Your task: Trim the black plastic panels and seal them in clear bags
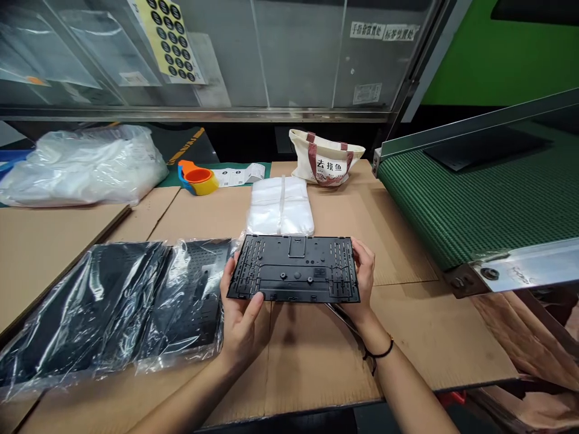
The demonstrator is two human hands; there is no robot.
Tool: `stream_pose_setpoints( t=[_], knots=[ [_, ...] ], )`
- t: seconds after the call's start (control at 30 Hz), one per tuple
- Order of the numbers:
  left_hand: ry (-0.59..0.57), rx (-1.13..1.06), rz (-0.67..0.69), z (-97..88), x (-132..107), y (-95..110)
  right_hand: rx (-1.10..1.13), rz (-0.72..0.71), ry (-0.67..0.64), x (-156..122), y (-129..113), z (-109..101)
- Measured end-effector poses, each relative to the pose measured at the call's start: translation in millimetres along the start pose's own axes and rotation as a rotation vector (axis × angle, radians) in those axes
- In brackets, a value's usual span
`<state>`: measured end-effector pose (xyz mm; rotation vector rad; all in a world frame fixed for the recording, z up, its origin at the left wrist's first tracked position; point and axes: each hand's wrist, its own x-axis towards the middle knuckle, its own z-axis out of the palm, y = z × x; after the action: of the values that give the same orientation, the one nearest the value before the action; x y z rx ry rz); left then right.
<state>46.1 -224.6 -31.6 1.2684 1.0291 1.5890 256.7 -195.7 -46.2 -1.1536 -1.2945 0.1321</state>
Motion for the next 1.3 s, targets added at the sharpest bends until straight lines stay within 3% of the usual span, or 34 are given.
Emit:
stream_pose_setpoints(
  t=[0.2, 0.53, 0.7, 0.97, 1.3],
  knots=[
    [0.065, -0.106, 0.004, 0.6, 2.0, 0.5, 0.024, -0.128, -0.019, 0.9, 3.1, 0.2],
    [0.08, -0.083, 0.034, 0.5, 2.2, 4.5, 0.014, -0.144, 0.019, 1.7, 1.9, 1.8],
    [0.084, -0.11, 0.002, 0.8, 3.9, 2.1, 0.025, -0.155, -0.031, 2.6, -0.4, -0.2],
    [0.079, -0.108, -0.004, 2.1, 3.8, 5.3, -0.209, -0.167, -0.092, 6.9, -14.7, -5.2],
    [0.053, -0.075, -0.023, -0.1, 0.8, -0.7, -0.27, -0.16, -0.069, 10.1, -14.9, -6.6]
  ],
)
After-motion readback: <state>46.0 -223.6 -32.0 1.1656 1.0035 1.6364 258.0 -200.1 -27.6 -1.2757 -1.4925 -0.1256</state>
